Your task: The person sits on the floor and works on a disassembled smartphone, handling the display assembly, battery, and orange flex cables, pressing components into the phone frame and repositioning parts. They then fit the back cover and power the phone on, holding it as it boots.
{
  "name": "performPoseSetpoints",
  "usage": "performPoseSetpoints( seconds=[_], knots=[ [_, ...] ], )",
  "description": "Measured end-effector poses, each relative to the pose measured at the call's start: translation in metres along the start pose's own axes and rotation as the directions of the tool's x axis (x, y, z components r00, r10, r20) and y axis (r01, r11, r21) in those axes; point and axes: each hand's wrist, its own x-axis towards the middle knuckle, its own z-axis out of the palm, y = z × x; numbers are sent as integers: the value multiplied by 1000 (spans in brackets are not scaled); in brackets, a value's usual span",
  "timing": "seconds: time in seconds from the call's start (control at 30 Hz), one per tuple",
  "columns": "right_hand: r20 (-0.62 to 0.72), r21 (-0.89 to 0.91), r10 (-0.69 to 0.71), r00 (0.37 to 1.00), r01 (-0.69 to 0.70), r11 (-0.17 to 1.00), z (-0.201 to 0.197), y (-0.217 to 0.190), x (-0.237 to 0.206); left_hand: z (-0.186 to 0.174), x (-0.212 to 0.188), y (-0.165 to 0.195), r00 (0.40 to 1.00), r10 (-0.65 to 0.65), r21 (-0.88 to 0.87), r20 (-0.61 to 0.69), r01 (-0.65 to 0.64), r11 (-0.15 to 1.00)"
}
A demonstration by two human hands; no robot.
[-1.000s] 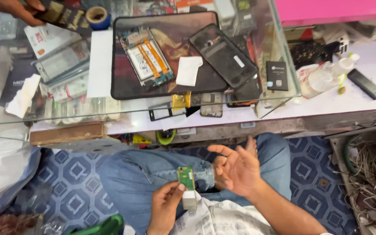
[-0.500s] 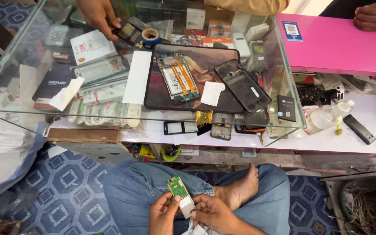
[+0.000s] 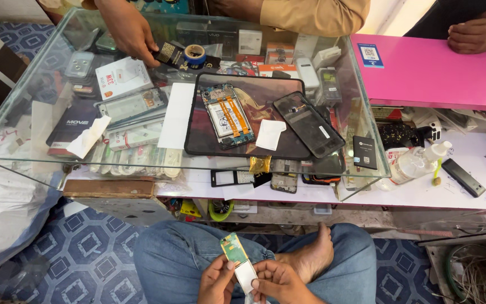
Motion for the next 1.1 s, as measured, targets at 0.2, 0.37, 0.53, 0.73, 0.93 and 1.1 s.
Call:
performPoseSetpoints(
  seconds=[0.2,0.37,0.53,0.73,0.93,1.1],
  knots=[
    [3,46,104,995,-104,993,5,-5,6,18,2,18,998,-40,-144,-40,34,989],
    [-4,80,100,995,-99,992,9,-6,8,13,4,11,999,-11,-171,-51,2,985],
    [-93,49,76,993,-71,996,9,-12,2,-1,9,0,999,37,-142,-21,-39,989],
    [-41,62,-153,987,155,986,23,-46,-6,12,1,7,999,-30,-147,34,34,989],
    [-160,-158,-264,951,239,958,23,-73,-4,43,-15,33,979,-140,-174,149,165,971],
    [-232,-219,-388,892,340,914,18,-74,-2,54,-21,49,956,-117,-263,270,190,946]
  ],
)
